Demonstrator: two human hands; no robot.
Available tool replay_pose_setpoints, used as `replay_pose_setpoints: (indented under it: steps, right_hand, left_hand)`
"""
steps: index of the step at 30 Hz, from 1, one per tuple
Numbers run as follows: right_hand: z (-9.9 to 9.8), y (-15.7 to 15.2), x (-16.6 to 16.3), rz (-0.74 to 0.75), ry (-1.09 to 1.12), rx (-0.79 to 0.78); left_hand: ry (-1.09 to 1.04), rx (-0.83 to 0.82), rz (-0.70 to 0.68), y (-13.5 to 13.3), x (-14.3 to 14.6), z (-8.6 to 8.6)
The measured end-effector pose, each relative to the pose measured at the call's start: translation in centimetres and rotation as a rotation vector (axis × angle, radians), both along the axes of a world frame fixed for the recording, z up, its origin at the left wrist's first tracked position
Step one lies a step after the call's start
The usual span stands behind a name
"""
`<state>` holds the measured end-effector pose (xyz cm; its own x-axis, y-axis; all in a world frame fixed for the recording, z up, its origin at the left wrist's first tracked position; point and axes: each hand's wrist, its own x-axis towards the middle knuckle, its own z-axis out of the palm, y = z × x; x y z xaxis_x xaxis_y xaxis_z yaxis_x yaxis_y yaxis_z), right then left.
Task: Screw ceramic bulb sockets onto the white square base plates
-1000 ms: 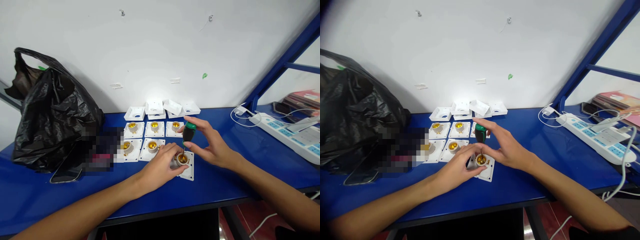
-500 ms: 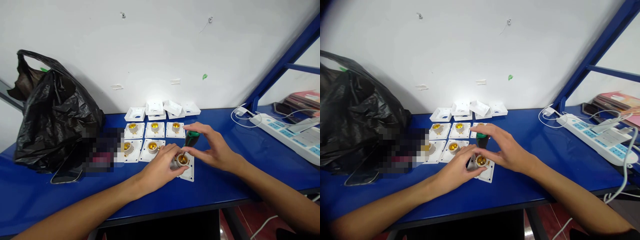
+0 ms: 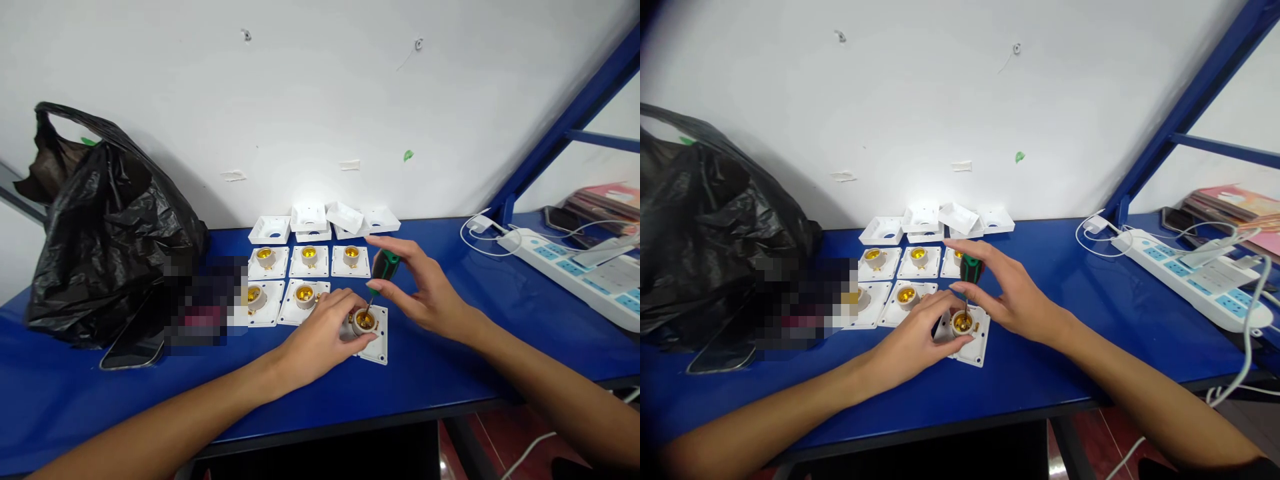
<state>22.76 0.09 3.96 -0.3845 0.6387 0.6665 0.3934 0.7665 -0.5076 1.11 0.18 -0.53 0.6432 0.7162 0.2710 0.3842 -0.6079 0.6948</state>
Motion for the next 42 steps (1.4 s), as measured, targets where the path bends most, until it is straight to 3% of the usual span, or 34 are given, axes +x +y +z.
replay_pose_setpoints:
  steps: [4,9,13,18,23,29,42]
  right_hand:
    - [-0.41,0.33,0.09,-0.051,0.072,0.041]
    - [-0.18,0.14,0.12,0.059,-0.042,-0.102]
    - [-0.18,-0.03,0.02,0.033,0.003,0.007]
    - [-0.24,0.02,-0.04,0.048,-0.051,0.000]
    - [-0.70,0.28,0.13,0.019,0.027,0.105]
    - [-0.09,-0.15,0.11,0.103,-0.040,0.029]
    - [-0.22,-0.01,0.11,0.091,0.024,0.127]
  left_hand:
    - [0.001,0.004,0.006,-0.09,-0.07,-0.04]
    - [-0.002,0.007,-0.001,-0.07,-0.06,-0.02]
    - [0.001,0.010,-0.003,-0.01,-0.07,-0.01]
    - [-0.001,0.016,-0.008,0.03,-0.13,-0.20]
    - [0.005,0.019,-0.005,-0.02,-0.14,-0.28]
    - [0.013,0.021,0.004,0.00,-0.13,-0.29]
    - [0.006,0.018,-0.005,-0.01,-0.08,-0.20]
